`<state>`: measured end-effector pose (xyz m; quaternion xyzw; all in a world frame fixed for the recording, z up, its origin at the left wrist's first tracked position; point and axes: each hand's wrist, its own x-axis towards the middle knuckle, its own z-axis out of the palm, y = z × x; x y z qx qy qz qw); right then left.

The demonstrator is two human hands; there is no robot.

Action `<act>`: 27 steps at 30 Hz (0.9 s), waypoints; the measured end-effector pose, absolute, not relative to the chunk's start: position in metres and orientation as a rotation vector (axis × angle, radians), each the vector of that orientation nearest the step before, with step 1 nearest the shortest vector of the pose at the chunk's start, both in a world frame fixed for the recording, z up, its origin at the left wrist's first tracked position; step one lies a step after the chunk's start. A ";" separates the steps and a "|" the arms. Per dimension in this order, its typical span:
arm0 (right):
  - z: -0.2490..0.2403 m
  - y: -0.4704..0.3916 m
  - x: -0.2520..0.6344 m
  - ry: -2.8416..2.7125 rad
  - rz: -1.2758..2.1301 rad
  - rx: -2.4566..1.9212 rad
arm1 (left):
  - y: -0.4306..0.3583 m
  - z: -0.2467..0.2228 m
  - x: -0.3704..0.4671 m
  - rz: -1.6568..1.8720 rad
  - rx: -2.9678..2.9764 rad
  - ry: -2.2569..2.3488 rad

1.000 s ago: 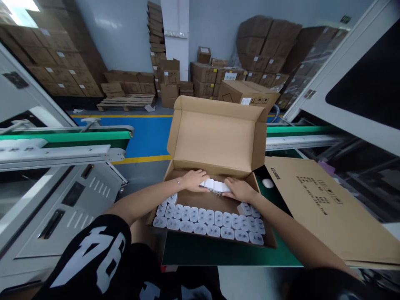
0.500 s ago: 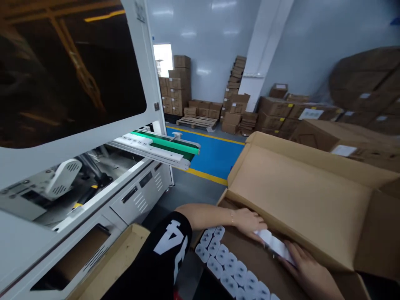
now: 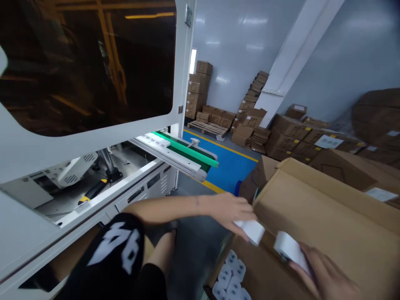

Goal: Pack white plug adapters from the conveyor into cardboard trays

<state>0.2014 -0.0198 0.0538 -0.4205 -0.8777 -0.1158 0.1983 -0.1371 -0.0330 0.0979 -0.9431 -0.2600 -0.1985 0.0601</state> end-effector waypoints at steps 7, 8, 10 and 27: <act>0.099 0.047 -0.097 -2.669 -0.418 -0.958 | -0.007 0.120 -0.334 -0.607 -2.464 -1.582; 0.097 0.060 -0.134 -2.685 -0.420 -0.961 | 0.002 0.119 -0.356 -0.605 -2.447 -1.577; 0.090 0.084 -0.194 -2.720 -0.427 -0.992 | 0.020 0.114 -0.403 -0.595 -2.414 -1.569; 0.075 0.146 -0.260 -2.597 -0.054 -0.665 | 0.061 0.090 -0.520 -0.858 -2.300 -1.423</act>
